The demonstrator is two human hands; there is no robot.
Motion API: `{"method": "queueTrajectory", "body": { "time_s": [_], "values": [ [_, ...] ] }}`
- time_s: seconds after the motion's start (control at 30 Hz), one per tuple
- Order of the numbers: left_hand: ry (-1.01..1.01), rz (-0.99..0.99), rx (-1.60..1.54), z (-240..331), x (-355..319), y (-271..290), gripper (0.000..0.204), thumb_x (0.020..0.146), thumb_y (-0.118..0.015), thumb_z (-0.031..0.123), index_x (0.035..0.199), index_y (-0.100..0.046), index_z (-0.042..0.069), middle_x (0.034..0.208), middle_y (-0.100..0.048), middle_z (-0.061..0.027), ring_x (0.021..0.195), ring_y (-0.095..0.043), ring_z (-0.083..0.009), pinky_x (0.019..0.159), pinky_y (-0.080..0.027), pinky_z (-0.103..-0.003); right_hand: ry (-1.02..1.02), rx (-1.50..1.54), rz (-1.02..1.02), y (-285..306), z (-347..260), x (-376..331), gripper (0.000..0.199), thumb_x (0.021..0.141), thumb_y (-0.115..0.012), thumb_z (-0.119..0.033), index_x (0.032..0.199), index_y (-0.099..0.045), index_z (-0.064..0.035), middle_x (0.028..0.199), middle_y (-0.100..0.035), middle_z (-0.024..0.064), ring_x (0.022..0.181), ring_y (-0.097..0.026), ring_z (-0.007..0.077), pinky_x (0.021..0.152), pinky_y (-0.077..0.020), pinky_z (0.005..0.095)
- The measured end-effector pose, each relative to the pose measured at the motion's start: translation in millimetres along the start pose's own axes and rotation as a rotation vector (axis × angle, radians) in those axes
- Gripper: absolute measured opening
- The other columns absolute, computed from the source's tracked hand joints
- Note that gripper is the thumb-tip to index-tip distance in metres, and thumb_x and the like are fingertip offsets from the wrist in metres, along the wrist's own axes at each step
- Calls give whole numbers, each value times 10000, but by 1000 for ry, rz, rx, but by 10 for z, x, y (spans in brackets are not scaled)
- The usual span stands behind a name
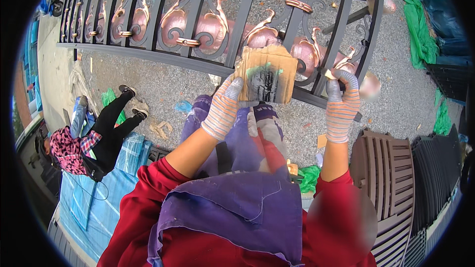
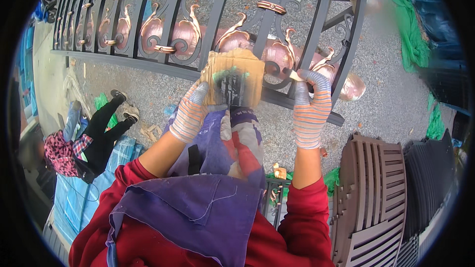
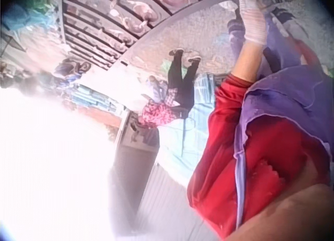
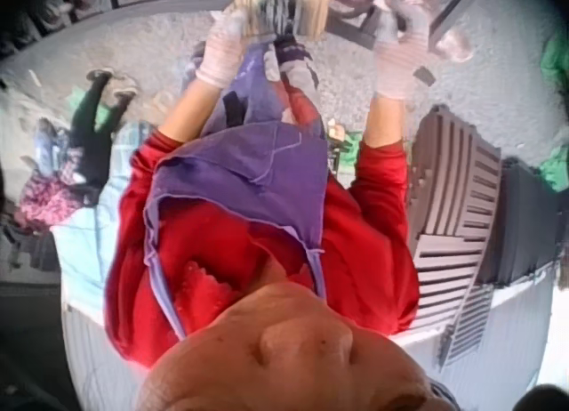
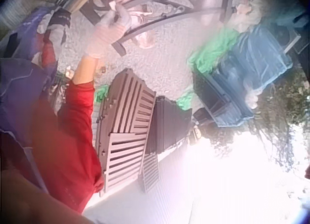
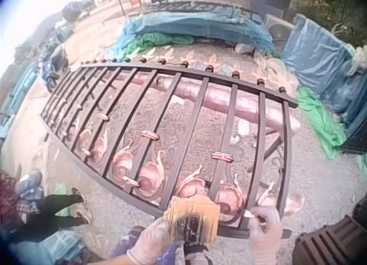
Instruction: The person paints decorative metal gate sections with a brush, applying a copper-colored finish to the ornamental details. The person moves along the gate, painting different sections and flipping the gate over to access the other side.
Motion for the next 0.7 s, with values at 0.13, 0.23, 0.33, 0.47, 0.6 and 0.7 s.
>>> {"method": "queueTrajectory", "body": {
  "time_s": [0.13, 0.23, 0.33, 0.47, 0.6, 0.7],
  "values": [
    [-63, 55, -40, 120, -6, 194, 396, 964, -500, 256, 1287, -487, 28, 1112, -590, -59, 988, -591, -132, 847, -525, -292, 153, -107, -116, -562, -540, -219, 195, 776, -617, 38, 941, -637, -64, 895, -622, 100, 828, -595, 265, 760, -470, 343],
    [-78, 50, -9, 312, -70, 313, 454, 944, -512, 298, 1319, -439, 55, 1189, -562, -113, 1022, -606, -231, 852, -545, -420, 198, -143, -171, -924, -789, -315, 196, 768, -626, 41, 930, -635, -68, 894, -621, 96, 842, -592, 269, 766, -468, 347],
    [-97, 40, -4, 486, -135, 484, 424, 953, -491, 280, 1291, -449, 27, 1159, -572, -119, 1017, -610, -222, 824, -563, -386, 258, -176, -235, -1266, -992, -434, 187, 780, -626, 37, 943, -633, -56, 889, -616, 90, 839, -591, 248, 764, -471, 335],
    [-119, 78, 52, 698, -210, 822, 360, 969, -461, 205, 1276, -446, 17, 1137, -572, -123, 1003, -613, -216, 831, -570, -366, 364, -270, -308, -1726, -1302, -573, 176, 785, -616, 42, 928, -635, -59, 892, -622, 88, 854, -589, 244, 806, -457, 341],
    [-80, 76, -39, 830, -259, 1189, 356, 974, -459, 180, 1289, -437, 16, 1148, -571, -126, 997, -616, -212, 840, -570, -350, 352, -294, -269, -2009, -1398, -600, 221, 731, -600, 12, 910, -647, -108, 867, -618, 98, 842, -577, 310, 786, -440, 407],
    [-79, 103, -11, 943, -286, 1476, 359, 970, -472, 202, 1278, -456, 17, 1138, -582, -120, 995, -619, -215, 841, -565, -356, 368, -286, -311, -2275, -1601, -668, 204, 737, -613, 7, 907, -643, -102, 876, -616, 93, 836, -571, 297, 777, -438, 404]
  ]
}}
Point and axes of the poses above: each hand's wrist, its own x-axis towards the middle knuckle, its own y-axis out of the back of the hand, z = x × y, the point moved 10 cm from there along x, towards the middle knuckle
